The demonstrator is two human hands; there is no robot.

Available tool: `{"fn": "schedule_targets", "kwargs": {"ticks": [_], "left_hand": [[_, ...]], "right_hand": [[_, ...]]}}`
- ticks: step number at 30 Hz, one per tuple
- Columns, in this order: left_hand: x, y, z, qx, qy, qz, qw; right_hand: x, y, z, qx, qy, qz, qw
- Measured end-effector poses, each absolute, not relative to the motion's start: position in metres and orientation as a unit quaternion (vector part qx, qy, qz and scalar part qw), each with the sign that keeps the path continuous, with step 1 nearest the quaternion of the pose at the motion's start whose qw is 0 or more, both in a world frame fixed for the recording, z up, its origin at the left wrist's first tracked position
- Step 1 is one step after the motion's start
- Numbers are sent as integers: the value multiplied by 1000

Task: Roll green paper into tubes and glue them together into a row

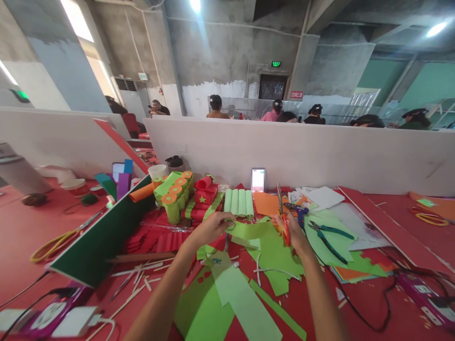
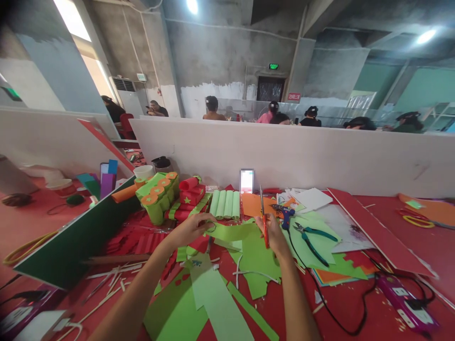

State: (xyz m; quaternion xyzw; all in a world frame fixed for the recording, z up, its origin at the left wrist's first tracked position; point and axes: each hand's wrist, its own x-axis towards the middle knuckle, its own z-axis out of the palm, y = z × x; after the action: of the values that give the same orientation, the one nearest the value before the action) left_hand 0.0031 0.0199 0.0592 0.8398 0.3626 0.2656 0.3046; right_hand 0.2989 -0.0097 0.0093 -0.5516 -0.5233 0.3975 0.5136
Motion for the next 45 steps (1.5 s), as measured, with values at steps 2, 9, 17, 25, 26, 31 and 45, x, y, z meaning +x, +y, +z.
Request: {"fn": "schedule_targets", "kwargs": {"ticks": [2, 9, 17, 25, 26, 31, 45], "left_hand": [[3, 18, 64, 839, 359, 277, 300], [1, 22, 72, 784, 356, 380, 337], [-5, 22, 84, 652, 366, 503, 433], [3, 22, 84, 532, 329, 568, 536], [4, 22, 85, 523, 323, 572, 542], [13, 18, 92, 492, 318, 584, 562], [1, 26, 78, 634, 405, 484, 447]], "right_hand": [[303, -7, 3, -564, -528, 391, 500], [306, -8, -6, -581, -526, 411, 467], [306, -20, 7, -466, -468, 521, 541], [304, -26, 4, -359, -431, 572, 598], [301, -27, 4, -339, -442, 580, 594], [277, -25, 6, -336, -482, 569, 576], [313, -23, 23, -471, -406, 423, 659]]}}
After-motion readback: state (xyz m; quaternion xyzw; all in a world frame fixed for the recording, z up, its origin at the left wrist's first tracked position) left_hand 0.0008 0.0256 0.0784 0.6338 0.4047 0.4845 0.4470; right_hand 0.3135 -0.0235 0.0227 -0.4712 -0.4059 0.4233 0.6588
